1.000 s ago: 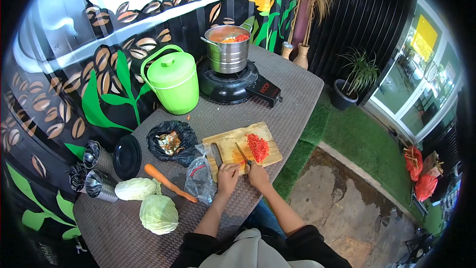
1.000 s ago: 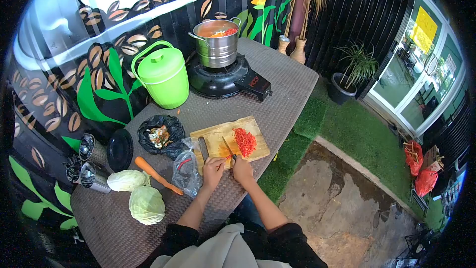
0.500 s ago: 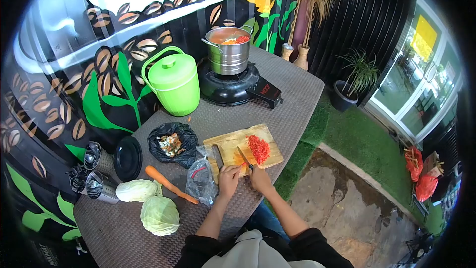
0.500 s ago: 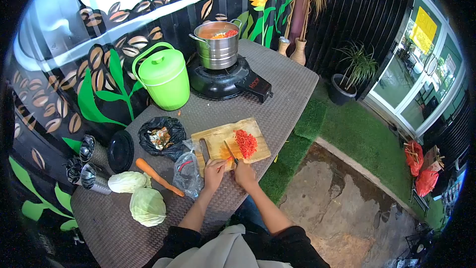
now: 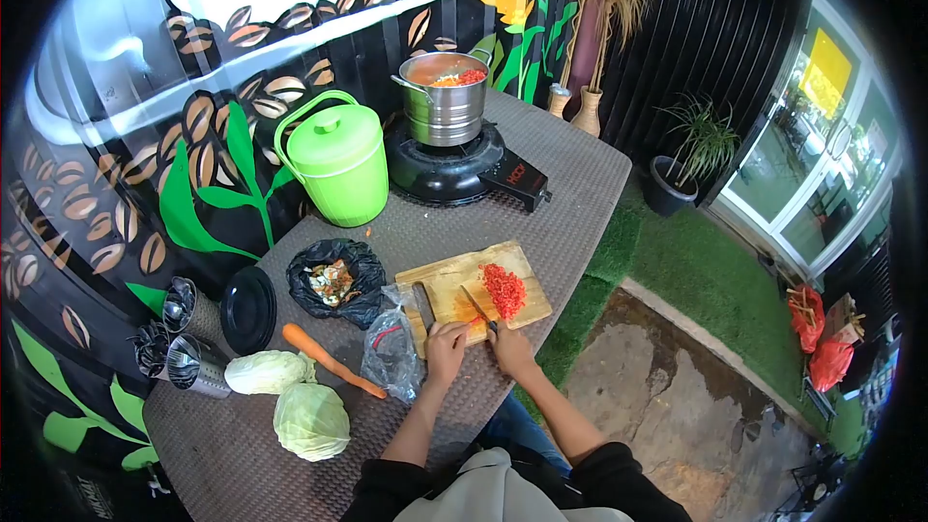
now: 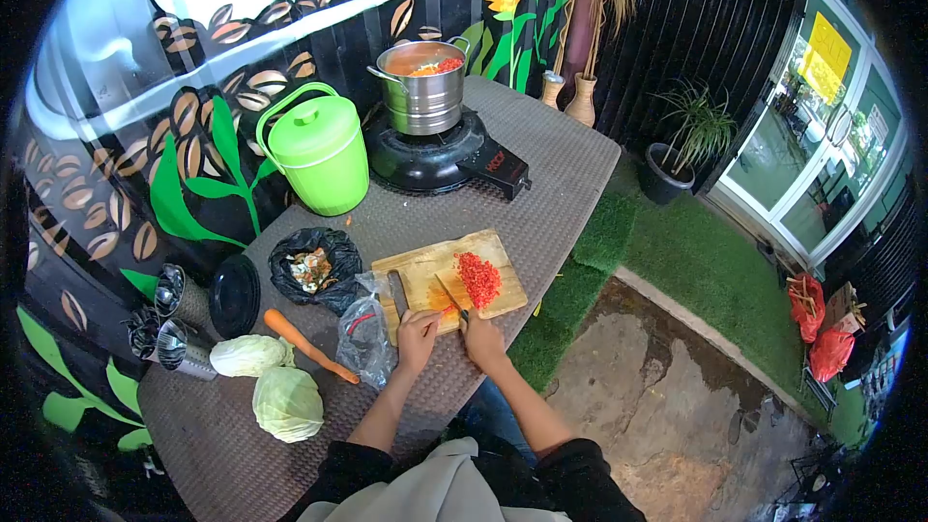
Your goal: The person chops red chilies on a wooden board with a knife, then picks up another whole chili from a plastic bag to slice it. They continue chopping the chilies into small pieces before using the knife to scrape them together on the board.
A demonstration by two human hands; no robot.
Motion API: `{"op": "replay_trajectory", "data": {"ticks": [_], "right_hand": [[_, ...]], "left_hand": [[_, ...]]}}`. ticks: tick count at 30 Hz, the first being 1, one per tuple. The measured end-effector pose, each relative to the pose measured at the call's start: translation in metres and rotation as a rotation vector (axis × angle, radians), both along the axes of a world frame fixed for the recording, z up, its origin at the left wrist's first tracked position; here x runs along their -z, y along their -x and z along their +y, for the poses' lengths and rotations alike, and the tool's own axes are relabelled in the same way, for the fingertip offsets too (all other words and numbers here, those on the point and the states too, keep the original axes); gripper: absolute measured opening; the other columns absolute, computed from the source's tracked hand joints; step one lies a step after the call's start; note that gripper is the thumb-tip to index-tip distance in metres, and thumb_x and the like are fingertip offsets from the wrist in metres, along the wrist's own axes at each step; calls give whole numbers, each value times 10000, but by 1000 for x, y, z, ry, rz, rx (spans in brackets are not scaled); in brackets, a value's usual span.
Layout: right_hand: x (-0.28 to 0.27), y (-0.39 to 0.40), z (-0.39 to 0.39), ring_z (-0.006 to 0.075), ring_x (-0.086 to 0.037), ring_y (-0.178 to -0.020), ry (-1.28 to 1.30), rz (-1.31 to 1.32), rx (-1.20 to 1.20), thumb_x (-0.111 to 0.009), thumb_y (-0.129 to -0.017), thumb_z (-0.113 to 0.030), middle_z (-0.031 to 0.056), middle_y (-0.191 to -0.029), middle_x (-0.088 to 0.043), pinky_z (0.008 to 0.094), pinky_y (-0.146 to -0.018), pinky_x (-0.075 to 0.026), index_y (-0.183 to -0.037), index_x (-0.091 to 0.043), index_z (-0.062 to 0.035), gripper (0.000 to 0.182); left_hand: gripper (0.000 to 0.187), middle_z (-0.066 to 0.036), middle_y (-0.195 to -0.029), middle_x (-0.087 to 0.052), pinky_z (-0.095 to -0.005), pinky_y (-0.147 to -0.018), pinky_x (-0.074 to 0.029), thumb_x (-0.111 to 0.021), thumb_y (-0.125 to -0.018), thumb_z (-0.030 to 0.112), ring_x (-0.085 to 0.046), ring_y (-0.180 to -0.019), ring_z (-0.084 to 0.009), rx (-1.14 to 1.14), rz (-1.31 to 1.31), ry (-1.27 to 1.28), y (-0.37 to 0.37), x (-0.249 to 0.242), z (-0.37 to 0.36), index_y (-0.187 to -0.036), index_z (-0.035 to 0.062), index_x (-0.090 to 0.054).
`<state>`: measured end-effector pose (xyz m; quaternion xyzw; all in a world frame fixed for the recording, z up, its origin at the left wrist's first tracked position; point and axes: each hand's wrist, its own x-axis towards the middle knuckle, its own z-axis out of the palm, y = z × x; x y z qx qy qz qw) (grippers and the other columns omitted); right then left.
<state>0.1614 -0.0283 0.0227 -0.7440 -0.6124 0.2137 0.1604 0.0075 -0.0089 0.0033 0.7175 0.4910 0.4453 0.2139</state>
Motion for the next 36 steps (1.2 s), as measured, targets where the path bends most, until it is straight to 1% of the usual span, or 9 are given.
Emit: {"op": "replay_trajectory", "data": {"ticks": [8,10,14,17,23,29,31,34,36], "right_hand": [[-16,-9,16,446,-632,-879,165,21,-132,-488,-940,-325,279,-947,-636,524,-758,-505,-1050,-520,19,363],[-7,7,0,451,-615,-882,14,57,34,-483,-943,-296,296,-882,-629,531,-765,-478,-1013,-529,24,331],[-7,8,5,459,-609,-893,38,46,37,-483,-941,-288,308,-933,-621,535,-770,-479,-1050,-517,31,339],[-13,-2,15,466,-608,-890,137,83,-70,-483,-940,-290,308,-939,-620,541,-771,-484,-1053,-513,28,339],[-9,24,6,433,-634,-905,53,1,105,-478,-947,-325,281,-927,-641,511,-788,-503,-1020,-566,25,369],[0,8,35,448,-628,-871,103,74,-66,-477,-943,-312,298,-898,-633,522,-772,-498,-1025,-547,20,349],[-9,16,24,432,-642,-877,104,41,2,-457,-960,-337,267,-907,-650,509,-787,-505,-1020,-540,30,381],[-6,30,12,438,-638,-878,79,27,102,-453,-961,-345,280,-906,-646,510,-789,-501,-1022,-572,39,406],[1,23,23,439,-638,-876,70,45,64,-456,-959,-346,286,-904,-644,512,-787,-500,-1021,-570,36,404]], "left_hand": [[173,-97,-950,-689,-353,-785,-481,-624,-813,44,-584,-868,-280,2,17,-5,2,-5,-2,-956,38,-721],[172,-99,-951,-688,-353,-789,-482,-624,-812,41,-587,-877,-281,-5,-1,-14,0,-3,-1,-954,38,-721],[168,-103,-947,-687,-357,-783,-484,-624,-812,33,-590,-880,-279,1,10,12,2,-1,-4,-951,29,-718],[166,-112,-946,-686,-356,-775,-486,-623,-812,22,-592,-878,-280,-8,-25,-16,1,-5,-3,-951,17,-714],[164,-126,-932,-683,-354,-763,-483,-625,-810,15,-594,-862,-284,-103,-90,-10,-3,-2,-1,-951,0,-708],[183,-130,-913,-682,-361,-752,-483,-618,-811,6,-588,-836,-279,-103,-70,-44,0,-1,-2,-972,0,-705],[189,-126,-913,-683,-362,-748,-482,-620,-812,9,-587,-835,-275,-149,-102,-46,-1,0,-2,-981,3,-706],[190,-123,-917,-683,-361,-746,-481,-621,-812,10,-586,-836,-274,-194,-138,-1,-4,0,0,-981,4,-706],[188,-124,-918,-682,-360,-746,-481,-620,-814,10,-585,-837,-276,-200,-126,-8,-5,-1,2,-980,3,-706]]}}
